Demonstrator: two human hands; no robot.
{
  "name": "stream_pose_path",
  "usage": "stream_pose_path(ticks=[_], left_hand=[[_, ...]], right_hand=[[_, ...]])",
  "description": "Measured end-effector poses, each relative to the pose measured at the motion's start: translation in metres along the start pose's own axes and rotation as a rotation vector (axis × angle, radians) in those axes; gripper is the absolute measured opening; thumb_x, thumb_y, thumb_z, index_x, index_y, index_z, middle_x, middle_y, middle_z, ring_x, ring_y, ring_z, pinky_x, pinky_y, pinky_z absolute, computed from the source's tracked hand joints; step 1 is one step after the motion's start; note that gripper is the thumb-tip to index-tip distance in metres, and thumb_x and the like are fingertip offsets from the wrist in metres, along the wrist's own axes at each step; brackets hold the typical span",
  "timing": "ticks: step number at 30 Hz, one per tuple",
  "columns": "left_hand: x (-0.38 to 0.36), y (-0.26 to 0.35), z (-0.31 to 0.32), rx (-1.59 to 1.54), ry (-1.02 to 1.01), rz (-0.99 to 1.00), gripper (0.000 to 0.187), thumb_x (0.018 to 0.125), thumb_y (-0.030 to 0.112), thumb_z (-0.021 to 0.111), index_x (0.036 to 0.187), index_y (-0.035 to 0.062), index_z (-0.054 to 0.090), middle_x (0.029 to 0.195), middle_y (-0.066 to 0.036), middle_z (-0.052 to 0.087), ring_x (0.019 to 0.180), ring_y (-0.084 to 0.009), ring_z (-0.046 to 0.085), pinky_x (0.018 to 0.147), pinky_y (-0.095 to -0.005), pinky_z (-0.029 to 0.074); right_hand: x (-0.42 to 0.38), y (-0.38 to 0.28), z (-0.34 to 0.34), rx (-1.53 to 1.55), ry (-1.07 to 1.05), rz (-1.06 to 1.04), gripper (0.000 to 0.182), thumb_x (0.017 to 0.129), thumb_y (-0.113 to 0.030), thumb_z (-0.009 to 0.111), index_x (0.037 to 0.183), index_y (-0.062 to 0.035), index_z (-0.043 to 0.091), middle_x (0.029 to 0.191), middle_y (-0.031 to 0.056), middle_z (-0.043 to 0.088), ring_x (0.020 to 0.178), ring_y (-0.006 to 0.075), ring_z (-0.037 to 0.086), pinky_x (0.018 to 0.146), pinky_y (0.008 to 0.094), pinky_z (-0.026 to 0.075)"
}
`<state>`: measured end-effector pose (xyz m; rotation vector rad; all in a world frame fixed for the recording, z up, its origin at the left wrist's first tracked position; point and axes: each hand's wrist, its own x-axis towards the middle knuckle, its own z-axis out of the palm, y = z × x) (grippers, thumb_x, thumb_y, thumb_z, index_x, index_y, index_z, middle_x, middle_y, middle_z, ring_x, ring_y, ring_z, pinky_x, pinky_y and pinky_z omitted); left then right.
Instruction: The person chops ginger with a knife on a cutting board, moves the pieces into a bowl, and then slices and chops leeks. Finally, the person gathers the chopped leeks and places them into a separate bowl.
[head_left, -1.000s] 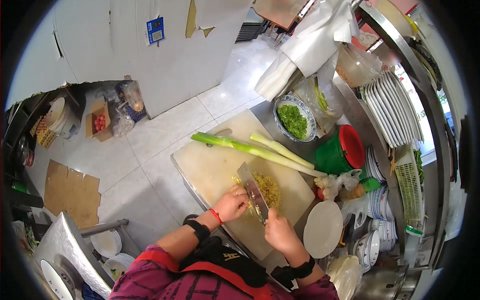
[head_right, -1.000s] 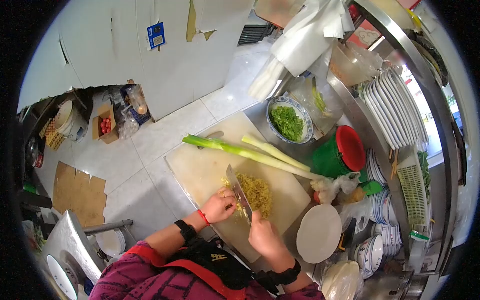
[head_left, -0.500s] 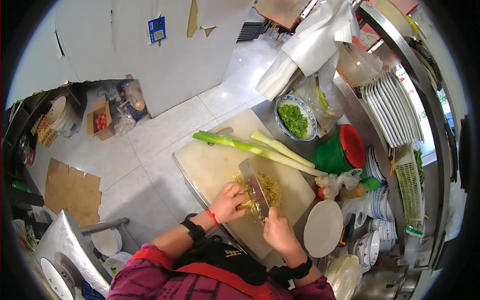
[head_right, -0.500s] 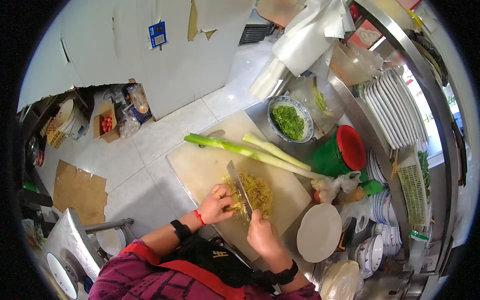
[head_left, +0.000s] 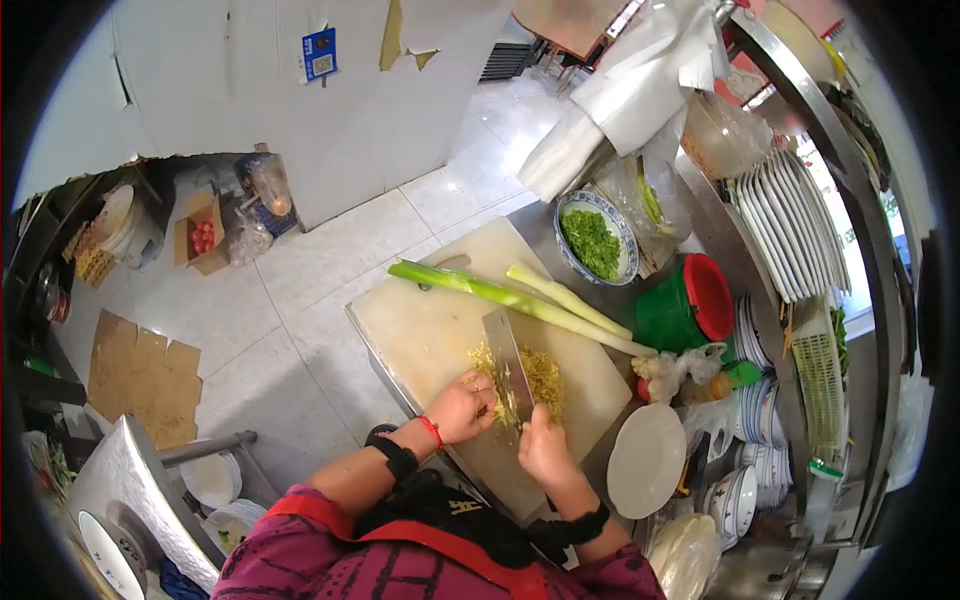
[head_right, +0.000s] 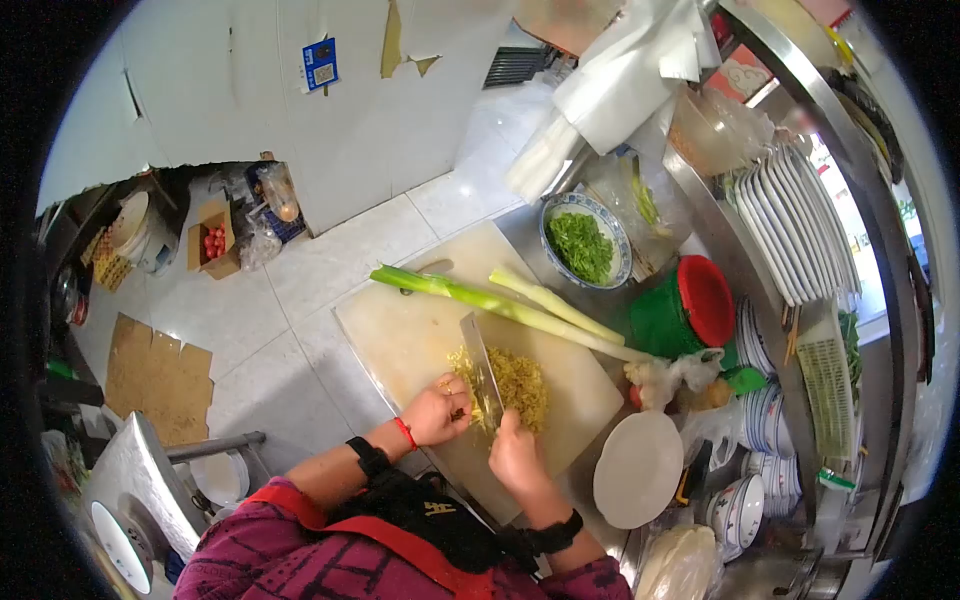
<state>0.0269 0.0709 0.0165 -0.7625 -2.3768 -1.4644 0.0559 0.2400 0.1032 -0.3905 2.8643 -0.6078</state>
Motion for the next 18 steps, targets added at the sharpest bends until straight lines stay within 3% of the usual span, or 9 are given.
stream_pose_path(ticks=[6,13,18], left_hand=[[-0.002,-0.001,0.003,-0.001,0.007,-0.011,0.009,0.063,0.005,0.061,0.066,0.0063,0.053,0.078,-0.009,0.052,0.080,-0.0290,0.051,0.074,-0.0354,0.044],[-0.005,-0.001,0.003,-0.015,-0.031,-0.022,0.008,0.064,0.006,0.061,0.066,0.0067,0.053,0.075,-0.009,0.052,0.079,-0.0289,0.050,0.073,-0.0355,0.044],[-0.004,0.000,0.002,-0.019,0.017,0.013,0.009,0.063,0.006,0.061,0.067,0.0067,0.053,0.075,-0.009,0.052,0.079,-0.0287,0.051,0.073,-0.0357,0.044]], right_hand=[[-0.011,-0.010,-0.030,-0.146,-0.201,-0.036,0.019,0.081,-0.006,0.051,0.093,0.0037,0.039,0.065,0.0273,0.055,0.063,0.0450,0.056,0.058,0.0512,0.044],[-0.001,-0.001,0.003,-0.009,-0.008,-0.016,0.017,0.081,-0.005,0.050,0.090,0.0036,0.039,0.064,0.0275,0.054,0.064,0.0457,0.055,0.058,0.0514,0.043],[-0.014,-0.014,-0.035,-0.139,-0.179,-0.016,0.018,0.080,-0.004,0.051,0.090,0.0038,0.038,0.064,0.0266,0.054,0.063,0.0452,0.055,0.057,0.0505,0.043]])
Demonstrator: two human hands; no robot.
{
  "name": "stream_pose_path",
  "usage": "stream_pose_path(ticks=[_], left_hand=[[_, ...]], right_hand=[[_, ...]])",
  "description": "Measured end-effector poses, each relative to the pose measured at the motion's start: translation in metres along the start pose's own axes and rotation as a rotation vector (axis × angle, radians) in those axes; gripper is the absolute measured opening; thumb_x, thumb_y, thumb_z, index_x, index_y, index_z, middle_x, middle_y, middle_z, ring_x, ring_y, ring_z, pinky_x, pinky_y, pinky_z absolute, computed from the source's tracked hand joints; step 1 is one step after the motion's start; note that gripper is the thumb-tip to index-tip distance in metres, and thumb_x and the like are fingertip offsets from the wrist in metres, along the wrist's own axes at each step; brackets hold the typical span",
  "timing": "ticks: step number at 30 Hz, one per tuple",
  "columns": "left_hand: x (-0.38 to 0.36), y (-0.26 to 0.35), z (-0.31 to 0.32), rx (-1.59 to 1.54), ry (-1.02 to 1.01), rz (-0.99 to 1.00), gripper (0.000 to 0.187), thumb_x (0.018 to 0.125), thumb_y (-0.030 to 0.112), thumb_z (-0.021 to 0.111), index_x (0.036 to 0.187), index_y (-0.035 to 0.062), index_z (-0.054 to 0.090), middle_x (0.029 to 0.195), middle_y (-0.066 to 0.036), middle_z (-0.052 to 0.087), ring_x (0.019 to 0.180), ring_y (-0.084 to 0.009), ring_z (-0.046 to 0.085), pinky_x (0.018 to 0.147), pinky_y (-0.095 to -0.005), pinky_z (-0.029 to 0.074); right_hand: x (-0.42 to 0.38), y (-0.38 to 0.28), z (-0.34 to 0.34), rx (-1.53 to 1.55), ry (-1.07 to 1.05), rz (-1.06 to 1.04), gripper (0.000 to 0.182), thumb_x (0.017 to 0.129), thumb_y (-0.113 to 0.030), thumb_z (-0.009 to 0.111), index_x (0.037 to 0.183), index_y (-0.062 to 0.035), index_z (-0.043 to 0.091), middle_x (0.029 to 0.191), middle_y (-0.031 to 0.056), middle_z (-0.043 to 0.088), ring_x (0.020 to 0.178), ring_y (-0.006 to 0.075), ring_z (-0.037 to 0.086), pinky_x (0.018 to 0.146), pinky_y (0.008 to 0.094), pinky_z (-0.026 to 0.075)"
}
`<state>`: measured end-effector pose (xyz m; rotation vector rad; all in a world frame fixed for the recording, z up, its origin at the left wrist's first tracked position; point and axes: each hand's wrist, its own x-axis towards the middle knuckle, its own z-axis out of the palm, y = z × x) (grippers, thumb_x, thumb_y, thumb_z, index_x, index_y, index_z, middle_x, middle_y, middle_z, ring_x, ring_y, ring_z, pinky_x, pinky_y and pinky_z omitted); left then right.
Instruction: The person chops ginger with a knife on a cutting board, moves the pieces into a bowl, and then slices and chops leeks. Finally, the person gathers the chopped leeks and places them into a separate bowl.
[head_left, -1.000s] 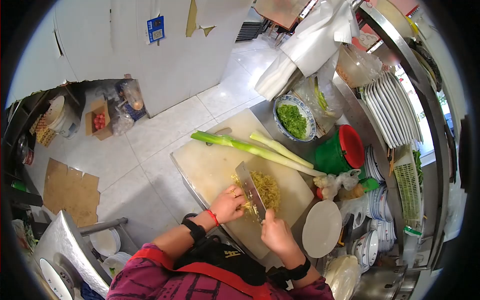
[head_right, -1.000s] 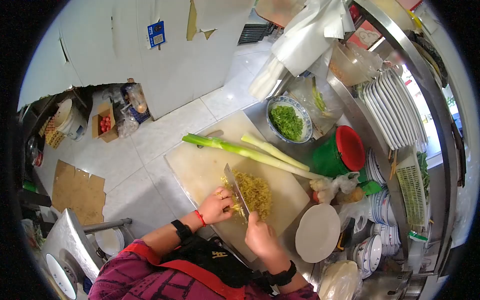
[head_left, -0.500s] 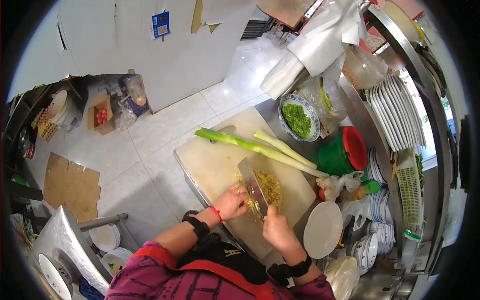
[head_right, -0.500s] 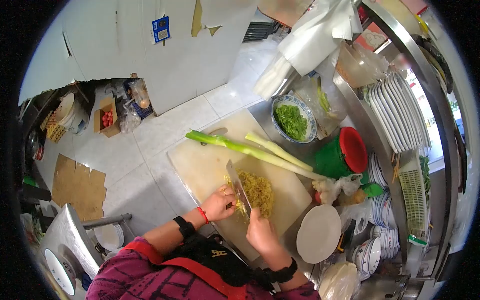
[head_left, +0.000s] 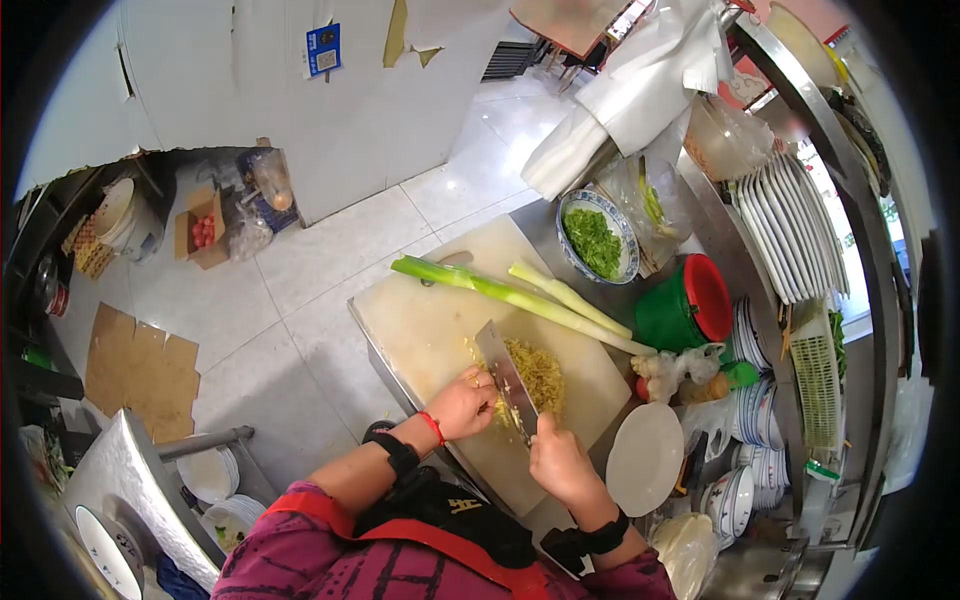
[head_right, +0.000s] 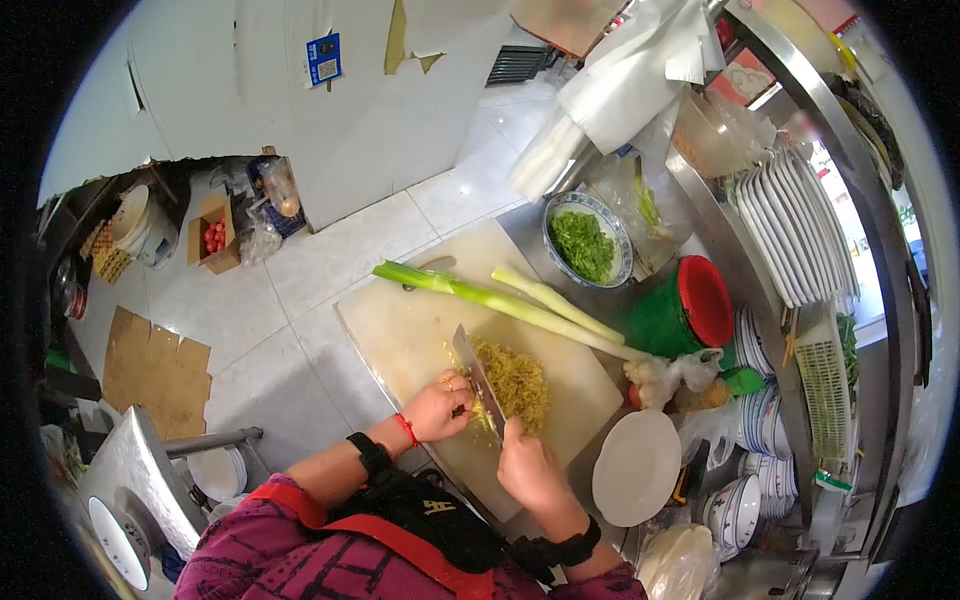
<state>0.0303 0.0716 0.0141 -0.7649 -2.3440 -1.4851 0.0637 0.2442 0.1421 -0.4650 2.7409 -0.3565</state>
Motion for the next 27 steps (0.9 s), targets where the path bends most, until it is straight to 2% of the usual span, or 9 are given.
stream_pose_path(ticks=[4,6,9,11,14,18,20,25,27], left_hand=[[0.001,-0.004,0.004,-0.015,0.008,-0.019,0.010,0.063,0.006,0.062,0.068,0.0063,0.053,0.076,-0.009,0.052,0.081,-0.0290,0.051,0.074,-0.0355,0.044],[-0.001,-0.005,0.004,-0.015,0.010,-0.001,0.011,0.063,0.006,0.062,0.068,0.0060,0.052,0.076,-0.009,0.052,0.082,-0.0294,0.051,0.074,-0.0355,0.044],[-0.003,-0.002,-0.001,-0.006,-0.031,-0.033,0.013,0.063,0.008,0.064,0.070,0.0058,0.053,0.079,-0.010,0.052,0.082,-0.0300,0.051,0.076,-0.0369,0.044],[-0.001,0.006,-0.011,-0.035,0.013,0.048,0.017,0.062,0.011,0.066,0.074,0.0058,0.055,0.080,-0.010,0.051,0.084,-0.0298,0.050,0.079,-0.0388,0.043],[0.003,0.026,-0.023,0.086,0.041,-0.026,0.022,0.061,0.017,0.066,0.078,0.0054,0.057,0.083,-0.011,0.051,0.084,-0.0297,0.048,0.080,-0.0359,0.042],[-0.001,0.017,-0.009,0.190,0.110,-0.050,0.019,0.062,0.017,0.064,0.075,0.0053,0.055,0.083,-0.010,0.050,0.085,-0.0291,0.048,0.081,-0.0348,0.041],[-0.003,0.010,-0.006,0.139,0.032,-0.028,0.014,0.062,0.012,0.061,0.070,0.0050,0.052,0.080,-0.010,0.049,0.084,-0.0288,0.048,0.077,-0.0356,0.042],[-0.001,0.003,-0.002,0.064,0.034,-0.026,0.010,0.062,0.007,0.059,0.066,0.0045,0.050,0.075,-0.010,0.048,0.080,-0.0287,0.049,0.073,-0.0359,0.043],[0.000,0.004,-0.001,0.041,0.020,-0.027,0.009,0.063,0.006,0.058,0.066,0.0043,0.050,0.073,-0.010,0.048,0.078,-0.0288,0.049,0.073,-0.0358,0.044]], right_hand=[[0.015,0.011,0.025,0.072,-0.003,-0.055,0.018,0.080,-0.004,0.051,0.090,0.0038,0.038,0.063,0.0266,0.054,0.062,0.0453,0.055,0.057,0.0508,0.043],[0.025,0.010,0.041,0.093,0.145,-0.040,0.019,0.080,-0.004,0.052,0.092,0.0040,0.039,0.062,0.0266,0.053,0.060,0.0456,0.054,0.056,0.0511,0.043],[0.023,0.009,0.042,0.171,0.222,-0.008,0.021,0.080,-0.005,0.051,0.095,0.0041,0.039,0.063,0.0275,0.053,0.060,0.0460,0.054,0.055,0.0515,0.043],[0.016,0.007,0.026,0.114,0.202,-0.022,0.022,0.080,-0.005,0.051,0.096,0.0042,0.039,0.062,0.0275,0.054,0.060,0.0460,0.055,0.055,0.0517,0.043],[-0.003,-0.002,0.005,0.050,0.129,-0.021,0.022,0.080,-0.005,0.051,0.096,0.0040,0.039,0.061,0.0273,0.054,0.060,0.0460,0.055,0.056,0.0522,0.043],[-0.005,0.000,0.005,-0.014,0.029,-0.036,0.019,0.080,-0.005,0.051,0.092,0.0035,0.039,0.060,0.0264,0.054,0.060,0.0457,0.055,0.056,0.0531,0.043],[-0.002,0.003,0.008,-0.016,0.015,-0.033,0.019,0.080,-0.006,0.051,0.090,0.0032,0.039,0.060,0.0268,0.054,0.060,0.0457,0.055,0.056,0.0531,0.043],[0.012,0.006,0.021,0.015,0.000,-0.051,0.018,0.080,-0.006,0.051,0.090,0.0032,0.039,0.062,0.0275,0.054,0.060,0.0458,0.054,0.056,0.0526,0.043],[0.023,0.009,0.042,0.013,0.113,-0.045,0.019,0.080,-0.005,0.051,0.092,0.0038,0.039,0.062,0.0273,0.053,0.059,0.0458,0.054,0.054,0.0512,0.043]])
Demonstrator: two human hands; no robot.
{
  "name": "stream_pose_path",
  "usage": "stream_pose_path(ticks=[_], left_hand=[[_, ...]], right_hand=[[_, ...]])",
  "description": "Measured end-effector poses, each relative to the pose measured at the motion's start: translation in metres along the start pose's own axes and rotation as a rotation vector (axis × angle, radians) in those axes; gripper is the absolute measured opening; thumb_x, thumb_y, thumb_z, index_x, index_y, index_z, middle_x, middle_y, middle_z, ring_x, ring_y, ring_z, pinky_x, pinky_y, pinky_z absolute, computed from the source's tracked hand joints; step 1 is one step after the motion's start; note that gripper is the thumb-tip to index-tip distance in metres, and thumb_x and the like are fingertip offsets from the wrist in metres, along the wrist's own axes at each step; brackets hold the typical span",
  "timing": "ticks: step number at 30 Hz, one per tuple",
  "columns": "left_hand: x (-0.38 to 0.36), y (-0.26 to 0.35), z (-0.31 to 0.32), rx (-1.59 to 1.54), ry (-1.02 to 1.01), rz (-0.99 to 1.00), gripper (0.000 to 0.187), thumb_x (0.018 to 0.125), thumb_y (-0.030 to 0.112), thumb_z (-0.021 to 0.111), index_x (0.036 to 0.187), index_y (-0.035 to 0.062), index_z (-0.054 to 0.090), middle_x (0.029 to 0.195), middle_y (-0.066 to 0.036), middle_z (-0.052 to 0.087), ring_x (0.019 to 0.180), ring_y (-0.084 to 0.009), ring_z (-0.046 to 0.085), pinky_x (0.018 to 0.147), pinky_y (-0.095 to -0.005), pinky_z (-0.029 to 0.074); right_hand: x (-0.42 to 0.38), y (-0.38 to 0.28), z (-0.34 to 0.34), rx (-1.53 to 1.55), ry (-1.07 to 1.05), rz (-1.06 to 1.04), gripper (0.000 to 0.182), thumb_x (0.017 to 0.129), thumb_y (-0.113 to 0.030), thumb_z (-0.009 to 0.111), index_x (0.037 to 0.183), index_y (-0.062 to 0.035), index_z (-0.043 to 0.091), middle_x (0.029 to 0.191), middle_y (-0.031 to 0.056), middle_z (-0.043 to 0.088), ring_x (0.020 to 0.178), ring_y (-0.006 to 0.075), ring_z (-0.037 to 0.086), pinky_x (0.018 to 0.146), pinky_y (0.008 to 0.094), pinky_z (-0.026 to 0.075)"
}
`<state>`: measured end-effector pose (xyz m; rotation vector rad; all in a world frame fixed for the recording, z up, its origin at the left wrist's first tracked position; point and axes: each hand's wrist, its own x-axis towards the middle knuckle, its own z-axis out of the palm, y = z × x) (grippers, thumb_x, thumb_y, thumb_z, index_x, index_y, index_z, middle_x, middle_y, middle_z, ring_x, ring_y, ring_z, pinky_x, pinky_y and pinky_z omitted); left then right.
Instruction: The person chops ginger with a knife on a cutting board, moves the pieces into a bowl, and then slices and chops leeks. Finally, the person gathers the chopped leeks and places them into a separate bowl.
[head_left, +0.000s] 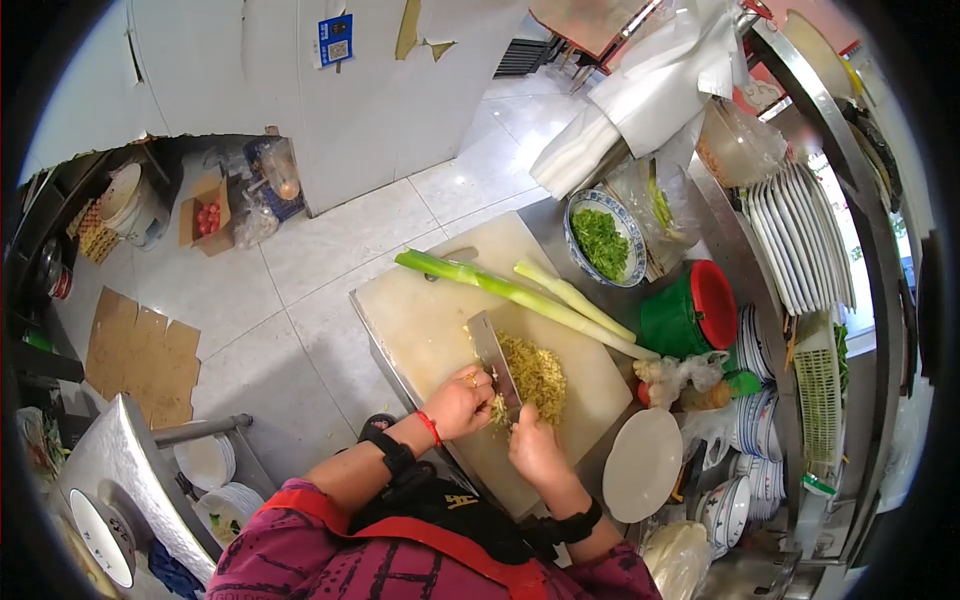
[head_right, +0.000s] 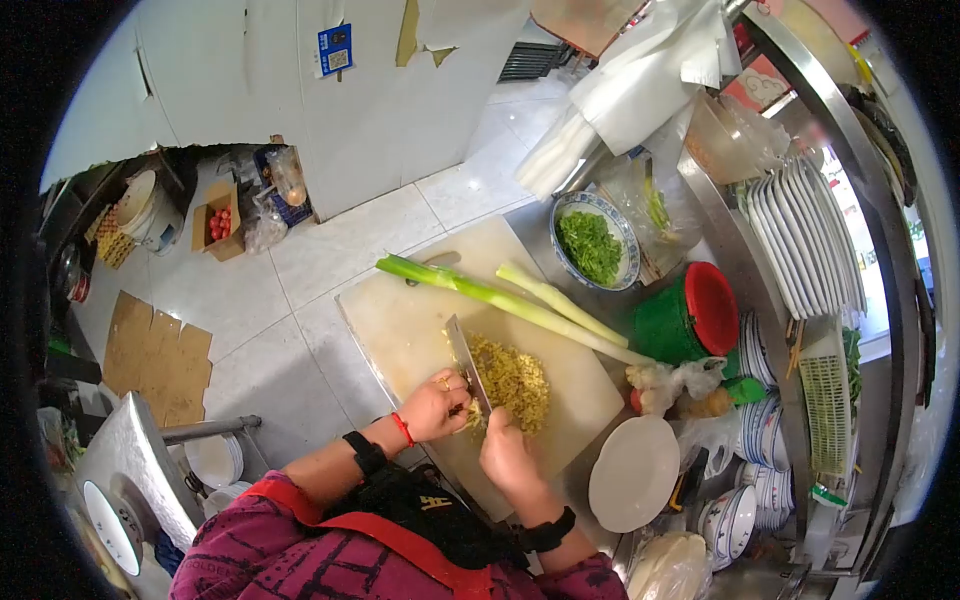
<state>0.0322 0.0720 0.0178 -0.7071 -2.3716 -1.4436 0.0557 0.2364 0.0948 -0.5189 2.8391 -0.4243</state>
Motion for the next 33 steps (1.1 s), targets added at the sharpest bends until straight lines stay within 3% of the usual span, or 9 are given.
stream_pose_path(ticks=[4,7,11,13,19,21,25,29,33], left_hand=[[-0.004,-0.001,0.001,-0.008,0.033,0.001,0.010,0.064,0.004,0.060,0.069,0.0053,0.052,0.072,-0.009,0.050,0.076,-0.0288,0.050,0.071,-0.0357,0.044],[-0.006,0.000,0.002,-0.013,0.040,-0.004,0.009,0.065,0.003,0.060,0.069,0.0052,0.052,0.072,-0.009,0.050,0.075,-0.0288,0.050,0.071,-0.0356,0.044],[-0.004,0.000,0.000,-0.017,0.010,-0.008,0.009,0.065,0.004,0.060,0.071,0.0053,0.053,0.074,-0.010,0.052,0.075,-0.0286,0.050,0.071,-0.0352,0.044],[-0.005,-0.001,0.002,-0.014,0.017,0.002,0.011,0.066,0.005,0.061,0.073,0.0048,0.053,0.075,-0.010,0.052,0.076,-0.0290,0.050,0.073,-0.0351,0.043],[-0.008,0.012,-0.009,0.084,-0.032,0.035,0.022,0.066,0.011,0.064,0.083,0.0016,0.053,0.086,-0.013,0.052,0.089,-0.0319,0.049,0.083,-0.0367,0.041],[-0.011,0.008,-0.005,0.143,-0.092,0.006,0.025,0.064,0.010,0.063,0.085,0.0006,0.054,0.094,-0.015,0.051,0.097,-0.0331,0.047,0.086,-0.0381,0.041],[-0.011,0.007,-0.001,0.129,-0.052,0.012,0.024,0.063,0.008,0.062,0.084,0.0007,0.054,0.093,-0.014,0.052,0.095,-0.0323,0.048,0.084,-0.0377,0.042],[-0.010,0.004,0.000,0.092,0.003,0.042,0.016,0.065,0.008,0.059,0.079,0.0017,0.053,0.086,-0.013,0.050,0.090,-0.0307,0.049,0.084,-0.0367,0.042],[-0.010,0.004,-0.003,0.075,-0.022,0.029,0.019,0.066,0.006,0.061,0.083,0.0022,0.055,0.089,-0.012,0.053,0.091,-0.0317,0.051,0.082,-0.0373,0.043]], right_hand=[[0.002,-0.001,-0.006,0.129,0.100,-0.020,0.020,0.080,-0.005,0.051,0.093,0.0048,0.039,0.061,0.0265,0.053,0.058,0.0454,0.054,0.052,0.0502,0.043],[-0.014,-0.012,-0.038,0.103,-0.003,-0.082,0.021,0.080,-0.004,0.051,0.093,0.0061,0.039,0.060,0.0267,0.053,0.058,0.0448,0.054,0.052,0.0503,0.042],[-0.005,0.001,-0.020,0.036,-0.099,-0.057,0.020,0.080,-0.004,0.051,0.094,0.0063,0.039,0.061,0.0275,0.052,0.058,0.0455,0.053,0.052,0.0509,0.042],[0.006,-0.001,-0.003,0.164,0.052,-0.038,0.020,0.080,-0.004,0.051,0.093,0.0064,0.039,0.063,0.0285,0.052,0.060,0.0462,0.053,0.053,0.0513,0.042],[-0.006,-0.005,-0.014,0.199,0.157,-0.051,0.019,0.081,-0.004,0.051,0.092,0.0045,0.039,0.063,0.0287,0.053,0.061,0.0467,0.053,0.054,0.0518,0.042],[-0.016,-0.015,-0.035,0.156,0.073,-0.017,0.019,0.081,-0.005,0.051,0.092,0.0041,0.038,0.063,0.0282,0.053,0.062,0.0467,0.054,0.054,0.0521,0.042],[-0.023,-0.015,-0.040,0.005,-0.092,0.004,0.020,0.081,-0.006,0.051,0.092,0.0044,0.038,0.062,0.0273,0.054,0.062,0.0465,0.055,0.055,0.0521,0.043],[-0.014,-0.004,-0.025,-0.036,-0.133,-0.013,0.022,0.081,-0.006,0.051,0.095,0.0055,0.038,0.062,0.0274,0.054,0.062,0.0462,0.054,0.055,0.0512,0.043],[0.005,0.001,0.000,0.104,-0.012,-0.010,0.023,0.081,-0.005,0.051,0.097,0.0061,0.038,0.062,0.0276,0.053,0.060,0.0460,0.054,0.055,0.0509,0.043]])
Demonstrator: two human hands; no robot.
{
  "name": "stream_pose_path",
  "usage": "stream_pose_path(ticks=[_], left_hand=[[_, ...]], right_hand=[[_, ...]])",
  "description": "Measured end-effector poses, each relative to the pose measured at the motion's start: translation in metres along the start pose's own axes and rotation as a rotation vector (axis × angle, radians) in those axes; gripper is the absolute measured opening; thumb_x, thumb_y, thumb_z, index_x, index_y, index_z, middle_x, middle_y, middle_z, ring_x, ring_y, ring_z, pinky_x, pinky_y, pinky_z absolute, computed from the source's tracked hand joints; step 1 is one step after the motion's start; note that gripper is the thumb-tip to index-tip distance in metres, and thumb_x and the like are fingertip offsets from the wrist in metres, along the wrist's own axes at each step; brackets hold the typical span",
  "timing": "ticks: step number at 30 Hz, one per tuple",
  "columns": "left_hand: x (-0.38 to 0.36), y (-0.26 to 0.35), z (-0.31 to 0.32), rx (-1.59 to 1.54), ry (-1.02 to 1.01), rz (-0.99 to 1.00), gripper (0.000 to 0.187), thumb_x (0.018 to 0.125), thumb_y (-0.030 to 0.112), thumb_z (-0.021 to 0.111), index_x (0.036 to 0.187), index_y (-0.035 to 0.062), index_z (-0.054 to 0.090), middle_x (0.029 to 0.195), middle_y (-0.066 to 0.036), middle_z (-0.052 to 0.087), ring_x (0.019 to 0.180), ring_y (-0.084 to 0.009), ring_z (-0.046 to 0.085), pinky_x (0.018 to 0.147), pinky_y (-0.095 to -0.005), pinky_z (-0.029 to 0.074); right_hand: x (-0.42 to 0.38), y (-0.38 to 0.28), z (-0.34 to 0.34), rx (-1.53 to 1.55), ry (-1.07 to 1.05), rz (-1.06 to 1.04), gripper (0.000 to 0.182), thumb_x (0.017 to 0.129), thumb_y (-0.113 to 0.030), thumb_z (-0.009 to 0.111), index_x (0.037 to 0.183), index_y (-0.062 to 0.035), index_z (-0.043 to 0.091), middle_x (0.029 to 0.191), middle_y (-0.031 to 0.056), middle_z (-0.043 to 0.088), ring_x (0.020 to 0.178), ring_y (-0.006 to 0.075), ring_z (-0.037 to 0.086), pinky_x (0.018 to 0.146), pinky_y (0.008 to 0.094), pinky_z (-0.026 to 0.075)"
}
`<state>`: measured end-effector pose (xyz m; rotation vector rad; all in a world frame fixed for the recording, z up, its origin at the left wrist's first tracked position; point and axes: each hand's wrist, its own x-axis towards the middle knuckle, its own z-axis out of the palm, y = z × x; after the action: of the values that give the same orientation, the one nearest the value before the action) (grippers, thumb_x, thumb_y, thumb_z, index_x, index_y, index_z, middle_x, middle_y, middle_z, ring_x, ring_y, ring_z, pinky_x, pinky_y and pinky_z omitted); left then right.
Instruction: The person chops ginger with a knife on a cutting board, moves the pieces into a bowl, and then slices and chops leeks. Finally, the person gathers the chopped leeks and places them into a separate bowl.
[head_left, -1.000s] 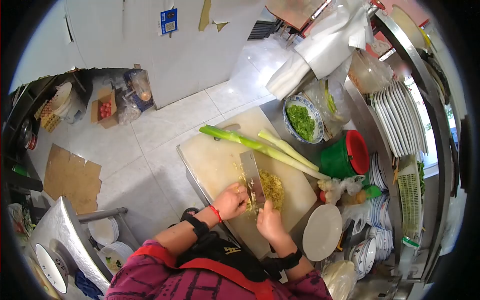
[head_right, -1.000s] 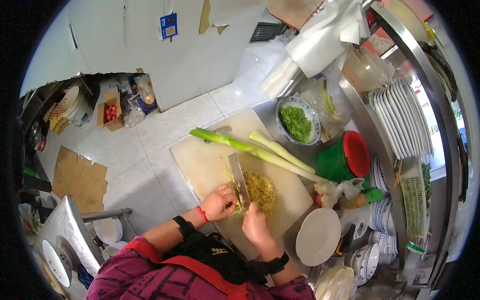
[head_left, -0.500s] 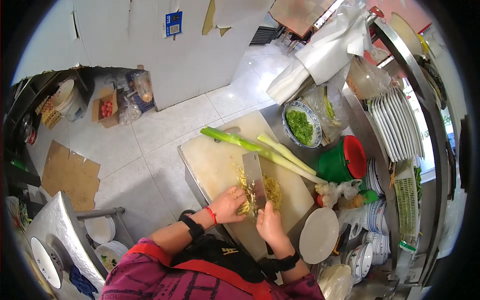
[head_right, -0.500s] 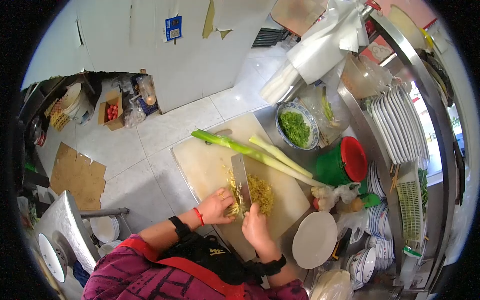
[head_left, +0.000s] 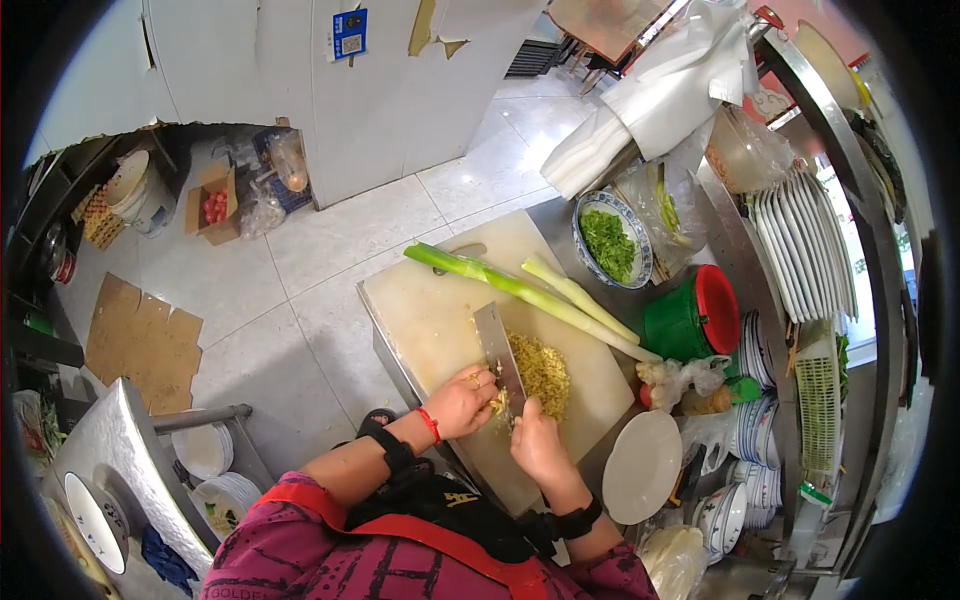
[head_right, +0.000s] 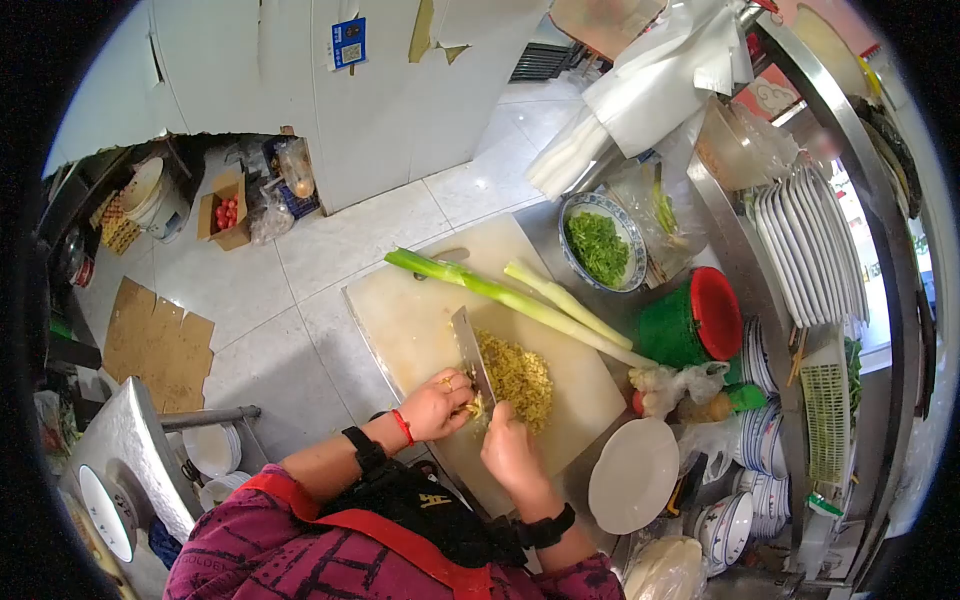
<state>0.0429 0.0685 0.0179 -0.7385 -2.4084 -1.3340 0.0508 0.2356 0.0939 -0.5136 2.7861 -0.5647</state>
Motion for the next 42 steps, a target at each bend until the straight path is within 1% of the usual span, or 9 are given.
stream_pose_path(ticks=[5,7,11,16,19,25,32,37,42], left_hand=[[0.000,-0.003,0.001,0.023,-0.002,-0.014,0.018,0.067,0.007,0.061,0.084,0.0024,0.055,0.088,-0.012,0.053,0.091,-0.0315,0.051,0.082,-0.0370,0.044],[-0.005,-0.002,0.003,0.022,-0.013,-0.002,0.018,0.067,0.007,0.061,0.084,0.0024,0.055,0.087,-0.012,0.053,0.091,-0.0315,0.051,0.082,-0.0370,0.044],[0.000,-0.003,0.002,0.008,-0.021,-0.027,0.019,0.067,0.007,0.061,0.083,0.0022,0.054,0.088,-0.012,0.052,0.092,-0.0321,0.050,0.083,-0.0374,0.043],[-0.004,0.001,-0.001,0.022,-0.014,-0.004,0.020,0.067,0.008,0.062,0.084,0.0027,0.054,0.091,-0.013,0.052,0.092,-0.0322,0.050,0.083,-0.0374,0.043],[-0.004,0.009,-0.009,-0.052,0.064,-0.023,0.020,0.067,0.008,0.062,0.085,0.0032,0.054,0.092,-0.014,0.052,0.092,-0.0322,0.050,0.083,-0.0374,0.043],[-0.005,0.003,0.000,-0.021,0.012,0.002,0.016,0.065,0.004,0.061,0.080,0.0038,0.054,0.085,-0.011,0.052,0.089,-0.0299,0.051,0.078,-0.0357,0.045],[-0.006,-0.003,0.003,-0.025,0.039,0.060,0.010,0.064,0.003,0.059,0.073,0.0032,0.054,0.080,-0.010,0.051,0.083,-0.0295,0.051,0.075,-0.0360,0.045],[-0.005,-0.003,0.002,-0.044,0.026,0.035,0.009,0.065,0.002,0.059,0.072,0.0037,0.053,0.078,-0.010,0.051,0.082,-0.0297,0.051,0.074,-0.0357,0.045],[-0.002,-0.004,0.003,-0.028,0.038,0.046,0.008,0.066,0.003,0.059,0.072,0.0038,0.054,0.076,-0.009,0.051,0.078,-0.0288,0.051,0.073,-0.0360,0.045]], right_hand=[[-0.012,-0.020,-0.027,0.037,0.080,-0.034,0.022,0.080,-0.003,0.051,0.096,0.0062,0.039,0.062,0.0280,0.053,0.060,0.0458,0.054,0.055,0.0508,0.043],[-0.018,-0.024,-0.040,-0.007,-0.060,-0.007,0.022,0.080,-0.003,0.051,0.095,0.0061,0.039,0.063,0.0286,0.053,0.061,0.0460,0.054,0.055,0.0511,0.042],[-0.005,-0.013,-0.018,-0.031,-0.057,-0.030,0.020,0.079,-0.003,0.051,0.094,0.0058,0.040,0.064,0.0291,0.053,0.061,0.0462,0.054,0.055,0.0514,0.042],[0.002,-0.016,-0.001,0.062,0.138,0.030,0.020,0.080,-0.003,0.051,0.094,0.0063,0.040,0.063,0.0289,0.053,0.061,0.0465,0.054,0.055,0.0516,0.042],[-0.010,-0.016,-0.011,0.031,0.205,-0.057,0.022,0.080,-0.004,0.052,0.095,0.0066,0.039,0.061,0.0284,0.052,0.058,0.0468,0.053,0.054,0.0519,0.042],[-0.021,-0.025,-0.026,-0.092,-0.058,0.035,0.022,0.081,-0.003,0.051,0.096,0.0065,0.037,0.061,0.0269,0.052,0.059,0.0450,0.053,0.055,0.0511,0.042],[-0.009,-0.013,-0.002,0.040,0.032,0.035,0.021,0.077,0.000,0.047,0.094,0.0064,0.039,0.064,0.0279,0.056,0.063,0.0448,0.058,0.059,0.0514,0.046],[-0.024,-0.026,-0.035,-0.119,-0.120,0.042,0.019,0.081,-0.005,0.049,0.093,0.0039,0.038,0.063,0.0272,0.053,0.063,0.0453,0.055,0.057,0.0515,0.043],[-0.012,-0.015,-0.019,-0.100,-0.131,0.041,0.019,0.082,-0.007,0.049,0.095,0.0032,0.039,0.065,0.0275,0.055,0.064,0.0456,0.055,0.059,0.0526,0.043]])
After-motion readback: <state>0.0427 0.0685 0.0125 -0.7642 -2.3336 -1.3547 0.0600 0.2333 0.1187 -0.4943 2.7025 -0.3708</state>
